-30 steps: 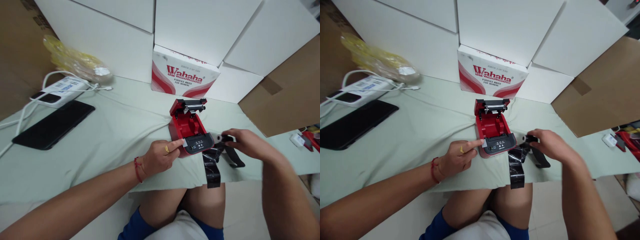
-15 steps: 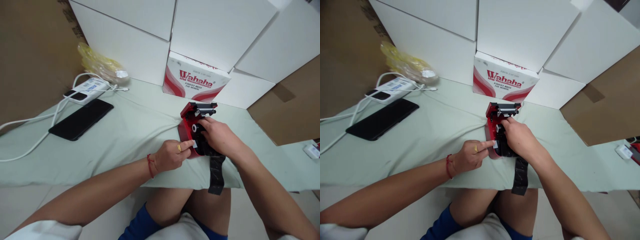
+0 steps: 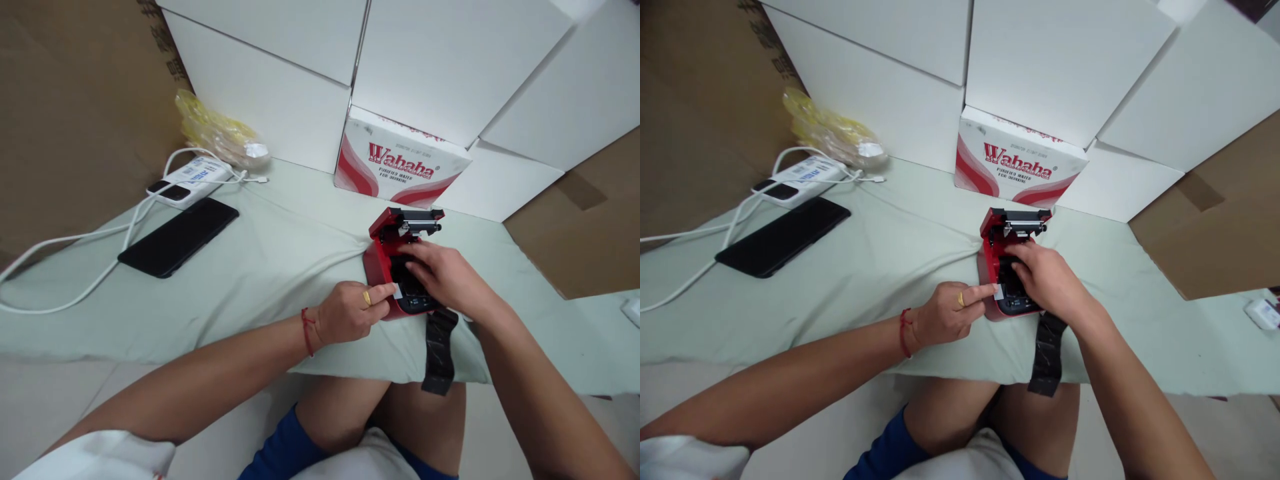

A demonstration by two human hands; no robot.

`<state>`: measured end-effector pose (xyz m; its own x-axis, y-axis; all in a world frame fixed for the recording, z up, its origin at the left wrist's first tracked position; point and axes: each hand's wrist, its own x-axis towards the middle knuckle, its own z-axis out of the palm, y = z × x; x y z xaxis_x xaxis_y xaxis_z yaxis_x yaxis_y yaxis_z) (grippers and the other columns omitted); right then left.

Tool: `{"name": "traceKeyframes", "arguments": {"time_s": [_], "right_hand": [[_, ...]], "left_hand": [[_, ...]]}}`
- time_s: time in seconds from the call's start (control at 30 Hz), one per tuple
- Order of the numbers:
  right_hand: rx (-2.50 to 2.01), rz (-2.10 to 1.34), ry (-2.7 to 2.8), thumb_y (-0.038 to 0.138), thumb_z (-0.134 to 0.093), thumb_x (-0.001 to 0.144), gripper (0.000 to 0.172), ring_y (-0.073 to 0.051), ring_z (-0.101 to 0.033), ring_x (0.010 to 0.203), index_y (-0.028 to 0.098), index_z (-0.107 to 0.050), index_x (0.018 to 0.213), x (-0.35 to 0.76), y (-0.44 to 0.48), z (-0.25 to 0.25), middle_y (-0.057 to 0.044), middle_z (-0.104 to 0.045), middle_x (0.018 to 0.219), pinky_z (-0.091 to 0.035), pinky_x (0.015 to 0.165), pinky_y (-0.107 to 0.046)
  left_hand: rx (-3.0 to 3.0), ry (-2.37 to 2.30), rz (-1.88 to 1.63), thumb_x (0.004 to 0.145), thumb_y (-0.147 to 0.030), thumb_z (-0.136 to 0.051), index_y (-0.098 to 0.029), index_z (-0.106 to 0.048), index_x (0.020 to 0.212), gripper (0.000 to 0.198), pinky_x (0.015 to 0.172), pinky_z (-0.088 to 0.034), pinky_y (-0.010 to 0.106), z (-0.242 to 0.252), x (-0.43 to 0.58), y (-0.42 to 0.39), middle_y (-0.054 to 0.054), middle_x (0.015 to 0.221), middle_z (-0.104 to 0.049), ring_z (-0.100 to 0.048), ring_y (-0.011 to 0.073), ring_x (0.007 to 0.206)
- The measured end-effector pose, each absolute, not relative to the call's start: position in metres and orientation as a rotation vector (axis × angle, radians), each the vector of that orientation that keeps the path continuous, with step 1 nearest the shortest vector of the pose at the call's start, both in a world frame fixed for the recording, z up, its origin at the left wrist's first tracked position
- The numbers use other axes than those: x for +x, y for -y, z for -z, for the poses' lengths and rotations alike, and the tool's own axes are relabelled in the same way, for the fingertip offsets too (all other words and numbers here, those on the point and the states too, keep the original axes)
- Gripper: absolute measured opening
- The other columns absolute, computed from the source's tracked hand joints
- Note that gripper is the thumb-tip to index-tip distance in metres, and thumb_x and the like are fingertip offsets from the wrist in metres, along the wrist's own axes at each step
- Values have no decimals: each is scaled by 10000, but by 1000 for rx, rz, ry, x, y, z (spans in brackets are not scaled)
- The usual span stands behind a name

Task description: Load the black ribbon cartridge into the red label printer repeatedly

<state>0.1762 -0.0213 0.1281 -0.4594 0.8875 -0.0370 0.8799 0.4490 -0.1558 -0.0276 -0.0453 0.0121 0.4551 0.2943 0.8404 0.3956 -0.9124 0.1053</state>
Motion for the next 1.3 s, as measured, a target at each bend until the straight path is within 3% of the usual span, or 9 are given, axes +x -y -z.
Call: {"name": "traceKeyframes", "arguments": {"time_s": [0.1, 0.2, 0.37, 0.53, 0.67, 0.87, 1.0, 1.17, 1.3], "right_hand": [[-1315, -206, 2571, 196, -484, 1039, 262, -192, -700, 1041, 214, -704, 1180, 192, 68, -131, -84, -726, 1214, -574, 881, -322], [-1227, 63, 2592, 172, -539, 1018, 262, -242, -686, 1080, 195, -677, 1240, 204, 107, -121, -104, -728, 1253, -587, 871, -401], [-1265, 251, 2537, 151, -571, 1000, 367, -292, -653, 1230, 153, -606, 1366, 211, 130, -98, -147, -688, 1362, -553, 1030, -521], [-1333, 166, 2410, 172, -570, 1001, 453, -285, -571, 1370, 178, -549, 1454, 208, 137, -81, -158, -600, 1477, -492, 1142, -538], [-1369, 162, 2303, 159, -575, 995, 623, -268, -567, 1381, 201, -389, 1588, 205, 140, -71, -162, -583, 1497, -457, 1178, -547], [-1351, 160, 2278, 161, -585, 995, 612, -258, -599, 1348, 261, -419, 1575, 205, 138, -67, -127, -624, 1463, -419, 1194, -555], [-1341, 128, 2262, 155, -591, 992, 571, -256, -597, 1347, 272, -471, 1537, 205, 137, -68, -102, -645, 1447, -442, 1162, -520], [-1366, 120, 2269, 166, -584, 998, 541, -251, -567, 1375, 260, -485, 1522, 207, 139, -66, -91, -629, 1471, -404, 1187, -529], [-1380, 142, 2288, 156, -574, 1002, 553, -246, -563, 1384, 263, -468, 1533, 208, 139, -64, -92, -624, 1481, -368, 1215, -547]], "left_hand": [[-2612, 618, 1442, 876, -37, -417, -170, -597, 781, 243, 601, -550, 255, -11, -29, 46, 70, 1196, -781, -650, 104, 620], [-2657, 616, 1473, 829, -11, -419, -175, -574, 797, 228, 641, -580, 262, -12, -30, 47, 85, 1190, -779, -695, 120, 672], [-2697, 699, 1763, 852, -16, -426, -202, -537, 913, 225, 805, -600, 278, -33, -35, 42, 91, 1108, -776, -751, 166, 968], [-2479, 1337, 2015, 970, -187, -522, -208, -502, 1115, 148, 1039, -521, 411, -73, -37, 10, 111, 1238, -699, -668, 218, 1164], [-2685, 1336, 2150, 1046, -374, -467, -199, -451, 1230, 254, 1113, -476, 431, -85, -33, -19, 131, 1338, -641, -610, 228, 1291], [-2855, 1228, 2309, 1059, -488, -454, -223, -408, 1285, 352, 1100, -496, 429, -82, -24, -28, 128, 1336, -638, -623, 233, 1295], [-2875, 1314, 2212, 1068, -484, -427, -207, -414, 1307, 365, 1036, -523, 408, -91, -24, -23, 130, 1330, -670, -672, 220, 1203], [-2979, 1238, 1972, 1083, -394, -412, -188, -425, 1294, 295, 906, -546, 331, -85, -23, 5, 77, 1125, -763, -717, 161, 935], [-2934, 905, 1797, 1063, -228, -406, -175, -558, 1150, 183, 907, -556, 325, -54, -18, 30, 78, 1055, -750, -708, 173, 966]]}}
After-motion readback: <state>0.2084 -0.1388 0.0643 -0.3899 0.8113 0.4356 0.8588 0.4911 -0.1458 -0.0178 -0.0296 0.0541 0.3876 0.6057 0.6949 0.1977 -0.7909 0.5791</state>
